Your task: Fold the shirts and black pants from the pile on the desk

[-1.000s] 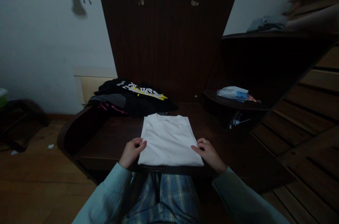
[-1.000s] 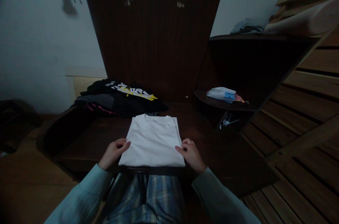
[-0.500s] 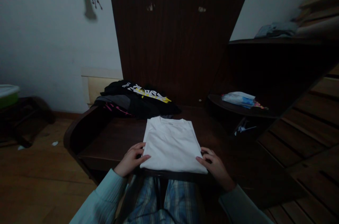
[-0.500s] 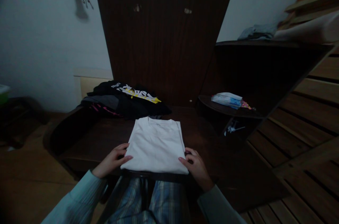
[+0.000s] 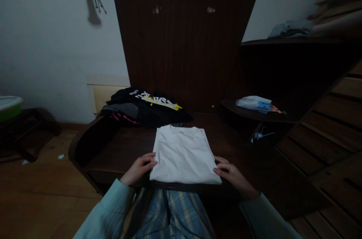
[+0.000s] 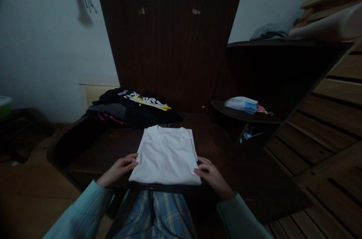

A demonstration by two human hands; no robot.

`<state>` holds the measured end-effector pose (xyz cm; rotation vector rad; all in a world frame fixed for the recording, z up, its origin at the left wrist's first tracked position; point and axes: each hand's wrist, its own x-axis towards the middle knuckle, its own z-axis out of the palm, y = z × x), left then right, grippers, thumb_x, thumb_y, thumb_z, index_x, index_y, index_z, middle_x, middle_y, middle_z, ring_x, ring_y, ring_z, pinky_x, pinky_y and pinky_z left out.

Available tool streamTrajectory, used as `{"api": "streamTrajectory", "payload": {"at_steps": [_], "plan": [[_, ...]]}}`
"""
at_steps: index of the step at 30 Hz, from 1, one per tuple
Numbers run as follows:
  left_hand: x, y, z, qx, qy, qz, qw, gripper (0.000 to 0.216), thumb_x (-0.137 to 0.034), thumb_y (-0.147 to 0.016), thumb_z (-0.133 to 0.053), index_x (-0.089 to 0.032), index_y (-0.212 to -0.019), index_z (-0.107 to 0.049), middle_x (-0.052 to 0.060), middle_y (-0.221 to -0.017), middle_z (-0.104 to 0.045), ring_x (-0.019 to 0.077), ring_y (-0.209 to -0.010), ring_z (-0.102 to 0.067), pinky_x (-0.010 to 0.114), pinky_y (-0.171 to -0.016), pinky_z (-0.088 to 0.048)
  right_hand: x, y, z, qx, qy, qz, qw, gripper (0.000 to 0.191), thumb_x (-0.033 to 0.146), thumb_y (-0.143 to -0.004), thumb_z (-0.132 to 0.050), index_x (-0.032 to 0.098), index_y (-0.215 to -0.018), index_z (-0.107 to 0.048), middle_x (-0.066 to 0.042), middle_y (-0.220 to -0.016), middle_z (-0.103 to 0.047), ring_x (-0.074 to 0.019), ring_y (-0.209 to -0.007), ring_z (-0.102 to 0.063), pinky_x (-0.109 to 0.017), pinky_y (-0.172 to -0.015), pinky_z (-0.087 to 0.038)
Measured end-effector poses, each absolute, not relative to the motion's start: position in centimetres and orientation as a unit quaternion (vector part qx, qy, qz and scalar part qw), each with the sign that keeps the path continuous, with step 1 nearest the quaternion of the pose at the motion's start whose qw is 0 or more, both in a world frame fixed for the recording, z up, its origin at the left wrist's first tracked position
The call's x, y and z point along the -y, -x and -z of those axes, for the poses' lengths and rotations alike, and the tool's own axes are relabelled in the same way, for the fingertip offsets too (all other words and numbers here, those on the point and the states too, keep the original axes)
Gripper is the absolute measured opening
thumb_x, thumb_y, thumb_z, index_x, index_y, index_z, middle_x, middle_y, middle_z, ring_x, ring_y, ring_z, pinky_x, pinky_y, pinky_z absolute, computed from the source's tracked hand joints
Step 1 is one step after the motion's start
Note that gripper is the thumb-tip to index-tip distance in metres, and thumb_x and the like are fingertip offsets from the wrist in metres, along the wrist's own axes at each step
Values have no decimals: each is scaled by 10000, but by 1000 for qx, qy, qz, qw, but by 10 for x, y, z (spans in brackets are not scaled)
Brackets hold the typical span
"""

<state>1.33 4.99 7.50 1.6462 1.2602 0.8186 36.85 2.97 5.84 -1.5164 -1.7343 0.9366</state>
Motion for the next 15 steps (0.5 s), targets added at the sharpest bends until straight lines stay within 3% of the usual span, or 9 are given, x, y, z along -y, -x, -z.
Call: {"api": "streamTrajectory", "payload": {"at_steps": [7, 11, 15], "plan": [[-50, -10, -73, -504, -671, -355, 412, 333, -468, -645, -588, -154, -534, -582, 99, -1004, -588, 219, -973, -538, 339, -900, -378, -29, -369, -60, 647, 570, -366, 350, 459, 640, -549, -588, 185, -496, -592, -130, -1195, -524, -289, -1136, -435, -418, -984, -267], [-45, -8, -72, -525, -672, -395, 341, 336, -462, -665, -570, -161, -517, -557, 85, -915, -588, 201, -880, -555, 327, -848, -407, -30, -369, -62, 634, 577, -343, 383, 433, 612, -567, -591, 188, -485, -563, -116, -1169, -534, -278, -1069, -486, -399, -950, -308], [-39, -10, -68, -546, -674, -418, 269, 330, -478, -684, -550, -178, -549, -572, 73, -846, -591, 196, -832, -558, 315, -791, -432, -30, -367, -58, 629, 597, -276, 415, 423, 610, -591, -559, 198, -499, -544, -87, -882, -609, -235, -868, -556, -341, -786, -418]]}}
